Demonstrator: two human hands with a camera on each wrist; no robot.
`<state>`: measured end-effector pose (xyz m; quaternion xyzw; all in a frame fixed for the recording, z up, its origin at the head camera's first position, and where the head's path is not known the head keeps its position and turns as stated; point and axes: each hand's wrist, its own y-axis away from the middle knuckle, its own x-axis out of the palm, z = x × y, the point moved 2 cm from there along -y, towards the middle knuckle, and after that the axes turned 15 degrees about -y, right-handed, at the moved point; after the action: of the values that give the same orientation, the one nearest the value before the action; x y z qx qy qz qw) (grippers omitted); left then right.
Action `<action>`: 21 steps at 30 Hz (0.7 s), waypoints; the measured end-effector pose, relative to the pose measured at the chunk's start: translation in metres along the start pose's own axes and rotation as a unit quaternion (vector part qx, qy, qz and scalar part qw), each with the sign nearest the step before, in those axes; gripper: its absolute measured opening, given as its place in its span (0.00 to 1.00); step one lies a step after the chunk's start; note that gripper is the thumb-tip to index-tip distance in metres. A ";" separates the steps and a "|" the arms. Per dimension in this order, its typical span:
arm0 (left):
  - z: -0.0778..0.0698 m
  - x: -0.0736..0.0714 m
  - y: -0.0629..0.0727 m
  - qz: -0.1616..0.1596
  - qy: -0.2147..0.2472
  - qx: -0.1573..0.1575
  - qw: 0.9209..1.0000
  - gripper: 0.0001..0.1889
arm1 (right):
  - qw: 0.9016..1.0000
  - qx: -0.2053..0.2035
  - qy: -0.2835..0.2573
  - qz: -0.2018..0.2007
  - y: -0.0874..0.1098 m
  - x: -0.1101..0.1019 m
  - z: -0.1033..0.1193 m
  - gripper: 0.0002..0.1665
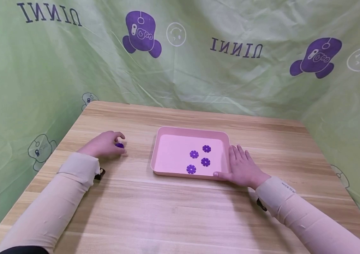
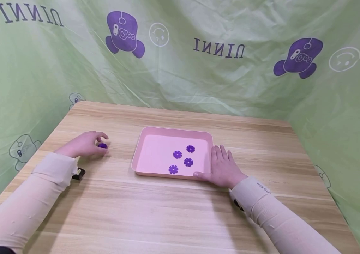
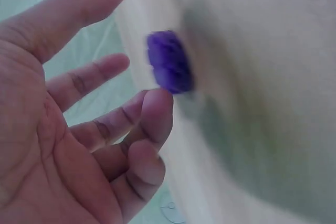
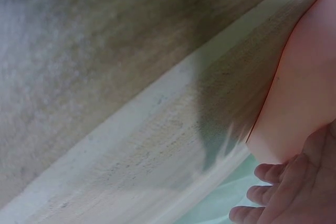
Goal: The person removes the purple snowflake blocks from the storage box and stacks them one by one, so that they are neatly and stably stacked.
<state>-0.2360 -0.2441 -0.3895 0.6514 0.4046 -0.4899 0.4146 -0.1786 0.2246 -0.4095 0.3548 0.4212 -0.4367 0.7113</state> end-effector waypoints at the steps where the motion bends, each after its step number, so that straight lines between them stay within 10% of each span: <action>1: -0.001 -0.002 -0.001 -0.002 0.000 -0.005 1.000 0.31 | 1.000 0.000 0.000 0.001 0.000 0.000 0.000 0.70; 21: -0.099 -0.029 -0.052 -0.039 0.055 0.070 0.995 0.27 | 1.000 0.001 -0.001 -0.003 -0.001 0.001 0.000 0.71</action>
<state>-0.2599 -0.1376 -0.3511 0.6885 0.4171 -0.4958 0.3258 -0.1791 0.2241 -0.4101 0.3540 0.4209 -0.4397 0.7101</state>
